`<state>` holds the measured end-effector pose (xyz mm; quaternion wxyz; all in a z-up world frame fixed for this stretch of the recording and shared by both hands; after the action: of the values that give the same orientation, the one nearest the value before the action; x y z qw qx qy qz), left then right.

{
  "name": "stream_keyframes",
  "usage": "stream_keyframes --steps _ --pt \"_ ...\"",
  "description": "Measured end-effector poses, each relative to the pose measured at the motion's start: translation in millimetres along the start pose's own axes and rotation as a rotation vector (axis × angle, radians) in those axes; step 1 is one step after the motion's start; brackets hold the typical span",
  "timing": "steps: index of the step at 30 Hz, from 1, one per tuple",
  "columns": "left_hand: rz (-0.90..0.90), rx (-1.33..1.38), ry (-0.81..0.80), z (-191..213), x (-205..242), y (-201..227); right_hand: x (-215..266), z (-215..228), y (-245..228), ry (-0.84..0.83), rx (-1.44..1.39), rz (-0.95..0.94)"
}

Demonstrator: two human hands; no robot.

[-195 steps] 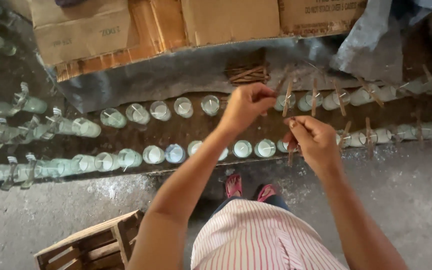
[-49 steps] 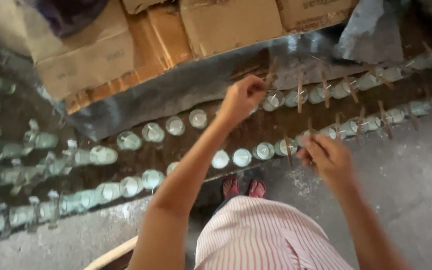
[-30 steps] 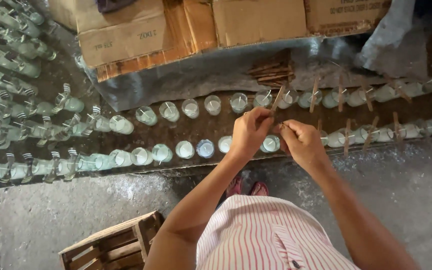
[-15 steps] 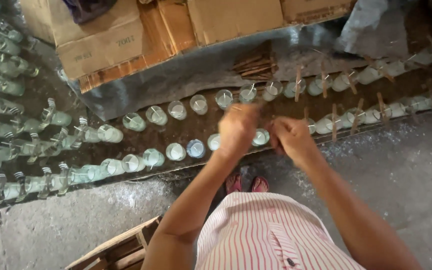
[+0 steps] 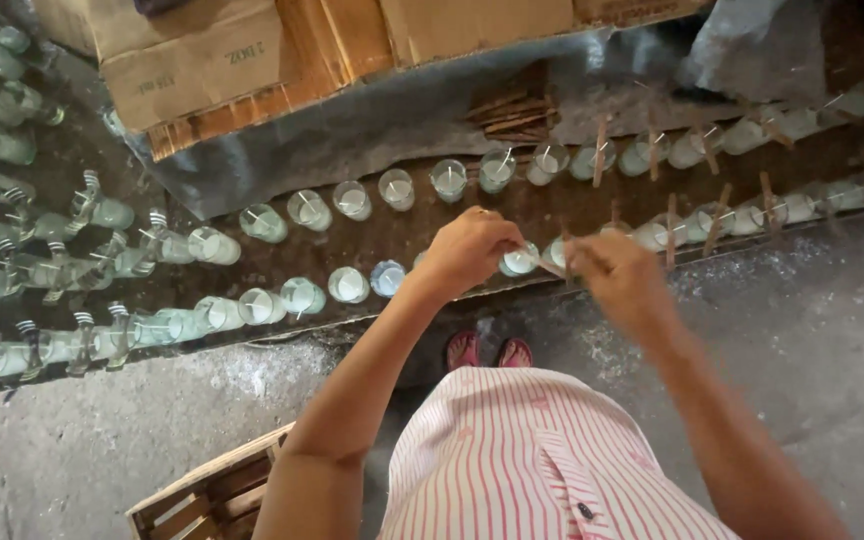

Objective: Placing wooden wick holders across the tops of glass jars to center the wicks during candle production.

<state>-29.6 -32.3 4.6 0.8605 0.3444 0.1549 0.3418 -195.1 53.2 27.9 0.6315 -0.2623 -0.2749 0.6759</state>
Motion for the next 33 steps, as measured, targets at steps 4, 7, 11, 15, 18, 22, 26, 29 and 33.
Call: stream_keyframes --steps 4,7,11,15,18,22,26,29,33 --pt "0.006 -0.01 -0.118 -14.5 -7.6 -1.9 11.9 -44.9 5.5 -0.092 -0.005 -0.01" --pt "0.064 0.148 -0.16 -24.6 -11.6 -21.1 23.2 -63.6 31.3 -0.082 -0.156 -0.2" --pt "0.055 0.021 -0.127 -42.9 -32.3 -60.3 43.3 -85.3 68.3 0.019 -0.703 -0.37" --pt "-0.009 -0.352 -0.303 -69.8 -45.4 -44.6 57.7 -94.4 66.4 0.12 -0.944 -0.5" --pt "-0.022 -0.3 -0.362 -82.9 -50.1 -45.1 62.1 -111.5 70.4 0.168 -1.048 -0.529" --pt "-0.029 -0.253 -0.411 -78.2 -50.3 -38.2 62.9 -127.3 72.3 0.206 -1.111 -0.585" --pt "-0.013 -0.085 -0.419 -78.8 -52.9 -47.3 59.7 -135.0 66.6 0.221 -1.143 -0.636" --pt "-0.018 -0.022 -0.401 -74.3 -49.0 -45.8 54.5 -142.4 62.8 0.237 -1.194 -0.656" --pt "-0.09 -0.06 -0.367 -75.4 -49.2 -46.5 48.1 -152.7 68.7 0.261 -1.221 -0.673"
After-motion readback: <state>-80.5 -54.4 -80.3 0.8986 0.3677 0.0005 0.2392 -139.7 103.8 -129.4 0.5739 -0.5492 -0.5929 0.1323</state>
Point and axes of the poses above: each hand's wrist, its own x-axis away from the middle knuckle, its own z-axis out of the back of the hand, y = z × x, the point moved 10 cm from there along -x, towards the middle knuckle, and after that the axes turned 8 degrees about -y, right-handed, at the moved point
